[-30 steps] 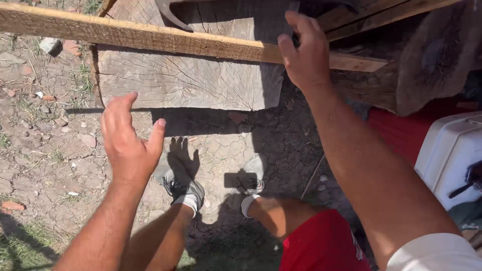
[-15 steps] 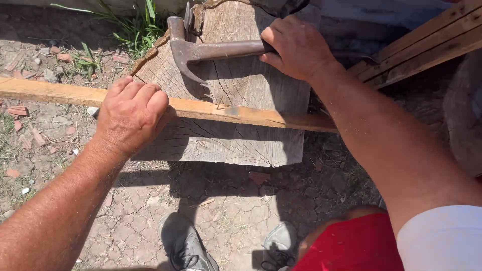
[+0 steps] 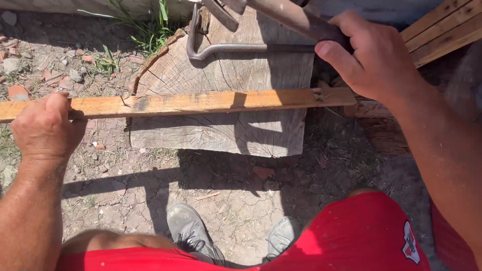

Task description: The person hammers nails into a wooden plank resting on a tree stump. They hold the plank with one hand and strike the nails with a hammer using the other hand.

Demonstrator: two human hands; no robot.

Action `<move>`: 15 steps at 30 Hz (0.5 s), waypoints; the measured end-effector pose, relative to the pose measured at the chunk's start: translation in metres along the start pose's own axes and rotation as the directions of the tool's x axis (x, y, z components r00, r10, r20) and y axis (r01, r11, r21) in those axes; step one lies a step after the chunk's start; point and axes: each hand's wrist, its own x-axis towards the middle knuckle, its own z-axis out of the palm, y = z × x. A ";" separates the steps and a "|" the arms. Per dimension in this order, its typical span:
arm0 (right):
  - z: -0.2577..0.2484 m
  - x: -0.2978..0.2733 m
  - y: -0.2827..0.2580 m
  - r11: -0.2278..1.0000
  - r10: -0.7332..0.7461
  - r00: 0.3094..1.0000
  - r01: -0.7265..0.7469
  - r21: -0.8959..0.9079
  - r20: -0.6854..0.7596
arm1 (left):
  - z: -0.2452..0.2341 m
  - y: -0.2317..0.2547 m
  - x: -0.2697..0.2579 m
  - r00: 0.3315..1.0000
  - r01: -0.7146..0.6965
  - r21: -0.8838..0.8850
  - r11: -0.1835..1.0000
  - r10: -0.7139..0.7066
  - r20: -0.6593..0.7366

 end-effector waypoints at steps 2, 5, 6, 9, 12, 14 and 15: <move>-0.010 -0.033 -0.022 0.960 0.153 0.987 -0.160 0.231 0.049 | 0.010 -0.011 0.002 0.999 0.038 0.014 0.999 -0.039 0.035; 0.004 -0.080 -0.040 0.730 0.264 0.963 -0.163 0.664 -0.053 | 0.010 -0.017 0.000 0.999 0.038 -0.166 0.985 -0.037 0.005; 0.009 -0.092 -0.050 0.595 0.374 0.926 -0.196 0.779 -0.052 | 0.006 -0.019 -0.003 0.999 0.021 -0.106 0.994 -0.018 0.037; 0.034 -0.142 -0.062 0.359 0.583 0.811 -0.206 0.910 -0.046 | 0.011 -0.008 0.003 0.999 -0.019 -0.161 0.987 0.025 0.041; 0.070 -0.171 -0.080 0.176 0.679 0.733 -0.198 0.964 0.027 | 0.027 -0.020 -0.007 0.998 -0.011 -0.295 0.955 0.028 0.055; 0.094 -0.188 -0.097 0.086 0.721 0.686 -0.230 0.969 0.098 | 0.039 -0.022 -0.016 0.996 -0.013 -0.371 0.929 0.046 0.078; 0.106 -0.190 -0.102 0.054 0.727 0.674 -0.245 0.968 0.131 | 0.046 -0.023 -0.018 0.968 0.163 -0.546 0.822 -0.026 0.249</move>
